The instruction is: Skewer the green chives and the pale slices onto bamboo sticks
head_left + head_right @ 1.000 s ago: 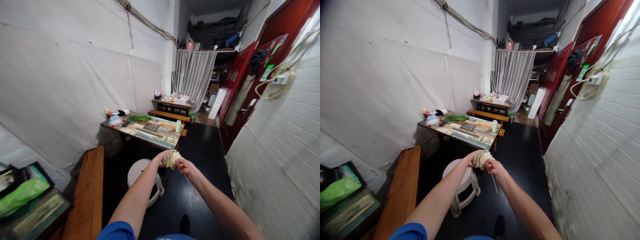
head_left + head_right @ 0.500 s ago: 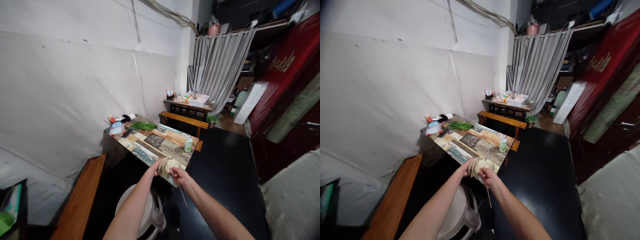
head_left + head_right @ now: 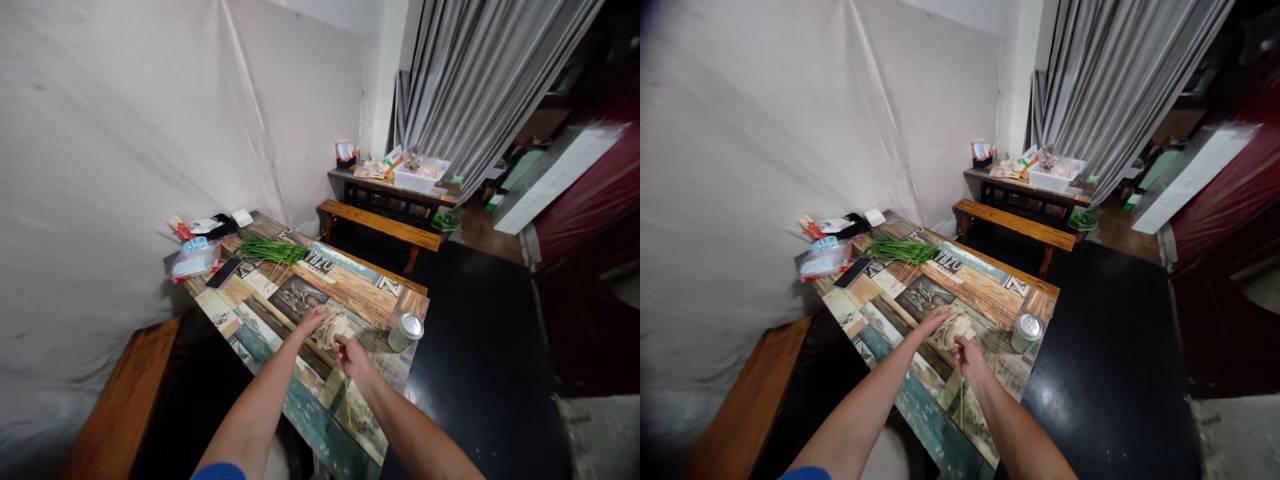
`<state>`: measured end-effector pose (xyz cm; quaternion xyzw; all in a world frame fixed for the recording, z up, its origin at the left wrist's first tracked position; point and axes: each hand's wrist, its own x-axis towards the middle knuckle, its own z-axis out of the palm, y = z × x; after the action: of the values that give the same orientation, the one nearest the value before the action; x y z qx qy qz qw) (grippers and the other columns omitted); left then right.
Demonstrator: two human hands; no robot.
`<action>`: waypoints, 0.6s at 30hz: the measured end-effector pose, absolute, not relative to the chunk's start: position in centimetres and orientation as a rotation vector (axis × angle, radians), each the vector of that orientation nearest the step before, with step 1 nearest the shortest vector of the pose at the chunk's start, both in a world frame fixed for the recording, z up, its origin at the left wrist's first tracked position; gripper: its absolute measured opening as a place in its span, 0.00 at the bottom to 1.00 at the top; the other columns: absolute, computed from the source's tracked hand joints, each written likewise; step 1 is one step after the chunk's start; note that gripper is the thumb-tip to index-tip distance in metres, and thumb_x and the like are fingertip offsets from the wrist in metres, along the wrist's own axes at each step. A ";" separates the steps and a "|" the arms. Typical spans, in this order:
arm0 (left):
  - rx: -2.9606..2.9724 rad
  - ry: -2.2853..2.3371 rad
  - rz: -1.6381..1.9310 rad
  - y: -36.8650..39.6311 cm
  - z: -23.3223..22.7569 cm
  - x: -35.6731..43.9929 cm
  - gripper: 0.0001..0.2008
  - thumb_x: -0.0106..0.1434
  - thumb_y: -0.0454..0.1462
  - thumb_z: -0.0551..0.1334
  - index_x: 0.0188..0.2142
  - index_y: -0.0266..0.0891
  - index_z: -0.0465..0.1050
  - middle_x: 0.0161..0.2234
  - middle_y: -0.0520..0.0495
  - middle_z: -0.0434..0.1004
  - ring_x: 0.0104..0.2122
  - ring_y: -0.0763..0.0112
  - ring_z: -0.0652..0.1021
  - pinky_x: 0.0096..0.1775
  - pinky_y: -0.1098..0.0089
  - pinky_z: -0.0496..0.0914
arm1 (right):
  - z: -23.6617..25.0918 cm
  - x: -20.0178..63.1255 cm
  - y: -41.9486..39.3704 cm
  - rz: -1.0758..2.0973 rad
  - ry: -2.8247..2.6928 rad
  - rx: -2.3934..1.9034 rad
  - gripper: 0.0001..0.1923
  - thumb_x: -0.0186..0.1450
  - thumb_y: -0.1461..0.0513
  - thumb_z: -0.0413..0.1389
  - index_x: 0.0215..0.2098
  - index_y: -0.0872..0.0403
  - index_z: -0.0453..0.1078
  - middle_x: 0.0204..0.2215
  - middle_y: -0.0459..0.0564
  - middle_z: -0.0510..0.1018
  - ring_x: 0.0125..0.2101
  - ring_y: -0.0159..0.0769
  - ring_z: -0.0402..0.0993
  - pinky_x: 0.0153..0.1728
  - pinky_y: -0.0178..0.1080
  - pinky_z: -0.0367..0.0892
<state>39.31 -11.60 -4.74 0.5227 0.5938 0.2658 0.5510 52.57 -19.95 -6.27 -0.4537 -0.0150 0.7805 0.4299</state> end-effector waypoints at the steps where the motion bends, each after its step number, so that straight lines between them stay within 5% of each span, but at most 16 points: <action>1: 1.298 1.424 0.603 -10.1 -5.2 39.1 0.25 0.48 0.46 0.61 0.44 0.38 0.67 0.39 0.47 0.74 0.40 0.65 0.73 0.41 0.71 0.65 | -6.9 52.2 -18.8 1.924 -0.029 -1.136 0.07 0.65 0.62 0.50 0.35 0.60 0.65 0.22 0.40 0.68 0.14 0.19 0.61 0.11 0.24 0.57; 9: 1.749 1.458 0.369 -5.3 -7.6 39.2 0.25 0.49 0.44 0.60 0.47 0.43 0.66 0.42 0.48 0.71 0.41 0.65 0.71 0.45 0.69 0.63 | -9.7 51.9 -15.2 1.759 -0.094 -1.177 0.02 0.60 0.67 0.53 0.32 0.58 0.64 0.19 0.39 0.70 0.13 0.21 0.64 0.09 0.23 0.53; 18: 2.050 1.525 0.094 -5.7 -6.8 40.1 0.38 0.48 0.54 0.58 0.57 0.46 0.53 0.59 0.40 0.49 0.52 0.51 0.62 0.49 0.59 0.56 | -9.7 55.8 -19.5 1.499 -0.168 -1.288 0.28 0.49 0.70 0.56 0.46 0.48 0.57 0.30 0.39 0.72 0.18 0.22 0.69 0.18 0.26 0.65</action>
<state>40.11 -5.70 -6.78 0.7679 0.5710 0.0353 0.2882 55.76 -19.49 -9.69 -0.5436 -0.0708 0.6326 0.5471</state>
